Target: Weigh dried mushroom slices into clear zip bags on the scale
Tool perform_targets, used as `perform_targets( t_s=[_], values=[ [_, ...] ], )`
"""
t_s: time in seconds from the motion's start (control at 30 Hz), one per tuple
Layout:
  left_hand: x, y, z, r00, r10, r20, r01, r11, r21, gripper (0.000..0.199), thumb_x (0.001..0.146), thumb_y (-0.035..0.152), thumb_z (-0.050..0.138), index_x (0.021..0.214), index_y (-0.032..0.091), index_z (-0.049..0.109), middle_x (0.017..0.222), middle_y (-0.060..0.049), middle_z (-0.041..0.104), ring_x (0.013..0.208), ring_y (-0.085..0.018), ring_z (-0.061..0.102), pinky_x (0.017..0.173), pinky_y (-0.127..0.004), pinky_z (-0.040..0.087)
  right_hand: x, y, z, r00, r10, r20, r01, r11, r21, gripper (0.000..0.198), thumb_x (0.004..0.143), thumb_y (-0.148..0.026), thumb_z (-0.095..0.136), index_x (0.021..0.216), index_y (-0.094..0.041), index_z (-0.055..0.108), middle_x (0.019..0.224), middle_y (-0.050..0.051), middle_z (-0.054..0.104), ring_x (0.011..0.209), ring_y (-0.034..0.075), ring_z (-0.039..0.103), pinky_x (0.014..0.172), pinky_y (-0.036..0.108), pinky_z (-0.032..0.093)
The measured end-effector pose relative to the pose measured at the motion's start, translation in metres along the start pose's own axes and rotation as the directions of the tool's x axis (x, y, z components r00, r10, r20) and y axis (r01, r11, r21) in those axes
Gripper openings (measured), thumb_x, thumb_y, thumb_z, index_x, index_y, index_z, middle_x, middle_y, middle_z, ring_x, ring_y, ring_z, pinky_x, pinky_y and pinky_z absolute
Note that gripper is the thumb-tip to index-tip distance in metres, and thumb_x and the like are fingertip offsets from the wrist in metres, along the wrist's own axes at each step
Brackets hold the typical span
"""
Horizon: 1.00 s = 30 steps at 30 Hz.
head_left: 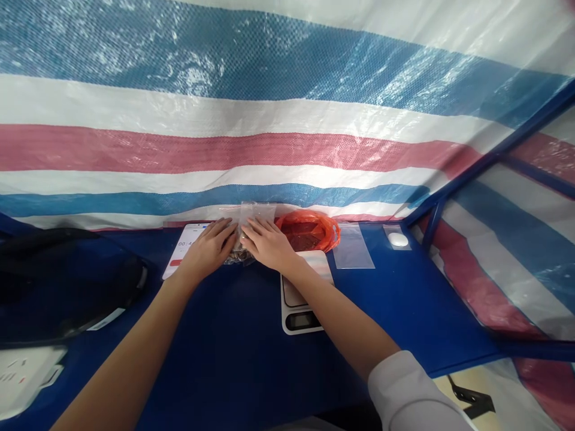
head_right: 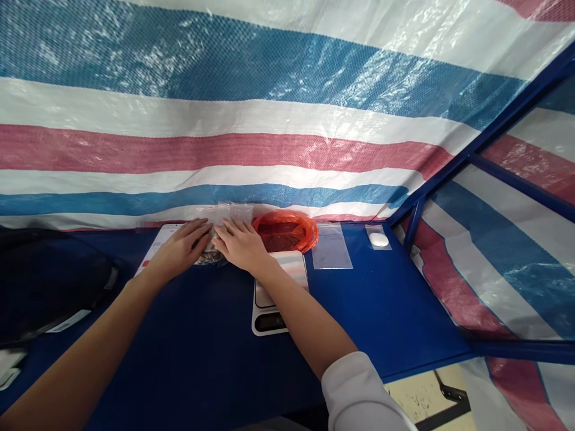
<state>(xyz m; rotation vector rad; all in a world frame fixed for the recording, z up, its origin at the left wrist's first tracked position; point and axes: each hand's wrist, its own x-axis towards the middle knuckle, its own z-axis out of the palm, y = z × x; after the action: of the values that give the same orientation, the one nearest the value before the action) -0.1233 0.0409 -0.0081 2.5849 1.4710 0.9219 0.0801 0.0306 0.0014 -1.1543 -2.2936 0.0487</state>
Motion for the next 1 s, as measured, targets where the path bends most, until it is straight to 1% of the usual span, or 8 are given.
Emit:
perform_targets(
  t_s=[0.13, 0.33, 0.43, 0.57, 0.67, 0.8, 0.87, 1.0],
  values=[
    [0.0, 0.0, -0.001, 1.0, 0.012, 0.012, -0.012, 1.0, 0.005, 0.044, 0.099, 0.042, 0.039, 0.129, 0.02, 0.064, 0.14, -0.013, 0.06, 0.134, -0.033, 0.052, 0.116, -0.053, 0.04, 0.001, -0.002, 0.002, 1.0, -0.005, 0.015, 0.005, 1.0, -0.016, 0.044, 0.106, -0.037, 0.037, 0.137, -0.016, 0.06, 0.148, 0.012, 0.056, 0.143, 0.029, 0.046, 0.121, 0.046, 0.033],
    [0.003, 0.004, -0.007, 1.0, 0.012, 0.022, -0.013, 1.0, 0.028, 0.045, 0.099, 0.043, 0.039, 0.129, 0.02, 0.063, 0.138, -0.015, 0.062, 0.131, -0.034, 0.055, 0.113, -0.055, 0.041, 0.0, -0.002, -0.009, 1.0, -0.003, 0.016, 0.003, 1.0, 0.004, 0.039, 0.105, -0.038, 0.041, 0.132, -0.021, 0.064, 0.147, 0.008, 0.057, 0.142, 0.027, 0.047, 0.121, 0.045, 0.035],
    [0.006, 0.014, -0.012, 1.0, 0.003, -0.003, -0.003, 0.998, 0.055, 0.046, 0.099, 0.043, 0.039, 0.129, 0.018, 0.063, 0.136, -0.016, 0.063, 0.129, -0.035, 0.056, 0.113, -0.056, 0.04, -0.005, 0.0, -0.019, 1.0, -0.011, -0.026, 0.011, 1.0, 0.02, 0.039, 0.104, -0.04, 0.043, 0.129, -0.021, 0.066, 0.145, 0.007, 0.06, 0.141, 0.026, 0.048, 0.12, 0.043, 0.035],
    [0.009, 0.037, -0.016, 0.998, 0.031, -0.047, -0.026, 0.994, 0.103, 0.044, 0.1, 0.042, 0.039, 0.126, 0.018, 0.065, 0.134, -0.015, 0.065, 0.129, -0.033, 0.057, 0.114, -0.054, 0.038, -0.021, 0.006, -0.032, 0.996, -0.013, -0.086, 0.014, 1.0, 0.007, 0.038, 0.103, -0.041, 0.046, 0.127, -0.023, 0.068, 0.14, 0.006, 0.064, 0.138, 0.024, 0.052, 0.121, 0.042, 0.035],
    [0.006, 0.059, -0.013, 0.995, 0.065, -0.075, -0.055, 0.989, 0.137, 0.041, 0.1, 0.041, 0.04, 0.121, 0.017, 0.067, 0.13, -0.014, 0.068, 0.128, -0.032, 0.059, 0.115, -0.052, 0.039, -0.043, 0.016, -0.043, 0.995, -0.016, -0.103, 0.016, 1.0, 0.005, 0.036, 0.102, -0.039, 0.048, 0.122, -0.02, 0.072, 0.137, 0.007, 0.066, 0.137, 0.025, 0.053, 0.121, 0.042, 0.035],
    [-0.008, 0.088, -0.003, 0.989, 0.104, -0.104, -0.087, 0.984, 0.154, 0.036, 0.1, 0.037, 0.044, 0.117, 0.016, 0.069, 0.127, -0.015, 0.069, 0.126, -0.031, 0.061, 0.115, -0.05, 0.04, -0.086, 0.035, -0.06, 0.988, 0.055, -0.146, -0.051, 0.998, 0.033, 0.032, 0.098, -0.035, 0.055, 0.121, -0.022, 0.073, 0.14, 0.008, 0.064, 0.139, 0.027, 0.051, 0.121, 0.047, 0.036],
    [-0.017, 0.103, 0.003, 0.987, 0.106, -0.119, -0.087, 0.985, 0.15, 0.033, 0.099, 0.035, 0.046, 0.117, 0.018, 0.069, 0.128, -0.014, 0.069, 0.126, -0.03, 0.061, 0.115, -0.05, 0.04, -0.111, 0.046, -0.067, 0.982, 0.085, -0.167, -0.078, 0.996, 0.043, 0.031, 0.096, -0.032, 0.056, 0.119, -0.022, 0.073, 0.138, 0.008, 0.065, 0.137, 0.028, 0.053, 0.119, 0.048, 0.039],
    [-0.039, 0.126, 0.015, 0.988, 0.086, -0.13, -0.073, 0.992, 0.102, 0.031, 0.097, 0.031, 0.051, 0.121, 0.021, 0.067, 0.129, -0.012, 0.069, 0.128, -0.029, 0.058, 0.113, -0.05, 0.043, -0.162, 0.068, -0.077, 0.956, 0.177, -0.232, -0.176, 0.984, 0.025, 0.03, 0.098, -0.035, 0.052, 0.115, -0.023, 0.074, 0.129, 0.008, 0.071, 0.131, 0.027, 0.06, 0.113, 0.045, 0.047]
  ],
)
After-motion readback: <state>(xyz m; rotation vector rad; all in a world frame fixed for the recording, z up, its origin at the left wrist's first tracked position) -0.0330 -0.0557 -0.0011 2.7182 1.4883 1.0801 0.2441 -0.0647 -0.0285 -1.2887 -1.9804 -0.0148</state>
